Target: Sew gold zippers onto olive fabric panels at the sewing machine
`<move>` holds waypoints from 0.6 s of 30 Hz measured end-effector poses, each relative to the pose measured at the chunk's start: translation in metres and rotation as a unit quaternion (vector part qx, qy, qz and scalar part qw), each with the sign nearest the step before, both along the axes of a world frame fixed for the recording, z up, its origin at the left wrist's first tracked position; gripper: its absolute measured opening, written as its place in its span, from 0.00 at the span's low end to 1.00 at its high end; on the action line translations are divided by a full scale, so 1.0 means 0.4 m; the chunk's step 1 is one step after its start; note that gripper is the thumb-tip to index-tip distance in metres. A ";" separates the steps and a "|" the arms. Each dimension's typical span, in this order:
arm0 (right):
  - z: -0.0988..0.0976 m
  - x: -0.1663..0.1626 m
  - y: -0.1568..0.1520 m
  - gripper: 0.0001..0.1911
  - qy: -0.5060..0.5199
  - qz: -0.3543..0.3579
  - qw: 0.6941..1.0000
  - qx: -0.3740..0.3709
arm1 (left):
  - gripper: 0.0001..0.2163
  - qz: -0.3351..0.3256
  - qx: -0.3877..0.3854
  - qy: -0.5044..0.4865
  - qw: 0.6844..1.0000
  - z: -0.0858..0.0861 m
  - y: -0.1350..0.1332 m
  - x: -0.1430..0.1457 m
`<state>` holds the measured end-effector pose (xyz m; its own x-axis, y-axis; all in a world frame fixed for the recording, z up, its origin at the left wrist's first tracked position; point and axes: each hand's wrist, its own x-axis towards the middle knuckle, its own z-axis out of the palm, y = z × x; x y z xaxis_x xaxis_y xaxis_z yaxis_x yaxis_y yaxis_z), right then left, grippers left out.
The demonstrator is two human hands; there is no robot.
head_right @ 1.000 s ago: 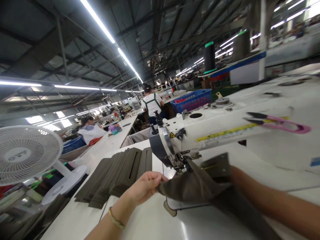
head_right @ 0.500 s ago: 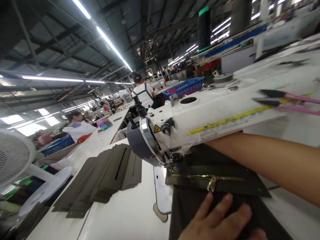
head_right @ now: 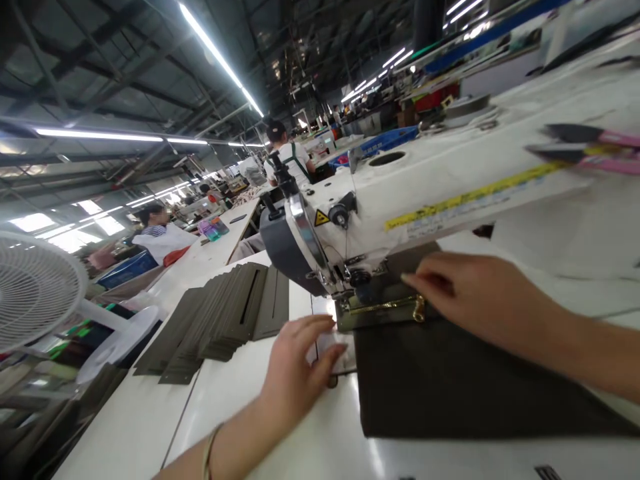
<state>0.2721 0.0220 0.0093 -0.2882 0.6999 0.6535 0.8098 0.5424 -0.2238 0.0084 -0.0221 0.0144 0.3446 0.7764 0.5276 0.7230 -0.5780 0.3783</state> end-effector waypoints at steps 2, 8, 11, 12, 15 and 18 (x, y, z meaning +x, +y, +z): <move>-0.019 -0.055 -0.016 0.15 -0.038 0.076 0.996 0.031 | 0.11 -0.008 0.010 0.063 0.998 -0.012 0.036 -0.023; -0.073 -0.165 -0.007 0.15 -0.095 0.127 0.986 0.060 | 0.05 -0.034 0.047 0.080 0.995 -0.062 0.075 0.001; -0.069 -0.161 0.016 0.15 -0.095 0.163 0.980 0.064 | 0.05 -0.039 0.048 0.067 0.996 -0.067 0.073 0.001; -0.066 -0.159 0.020 0.15 -0.095 0.174 0.978 0.066 | 0.04 -0.041 0.052 0.060 0.996 -0.068 0.074 0.000; -0.059 -0.160 0.024 0.16 -0.094 0.195 0.975 0.048 | 0.04 -0.061 0.074 0.044 0.994 -0.067 0.081 -0.003; -0.053 -0.166 0.021 0.16 -0.101 0.199 0.975 0.011 | 0.06 -0.083 0.094 0.050 0.991 -0.064 0.089 -0.002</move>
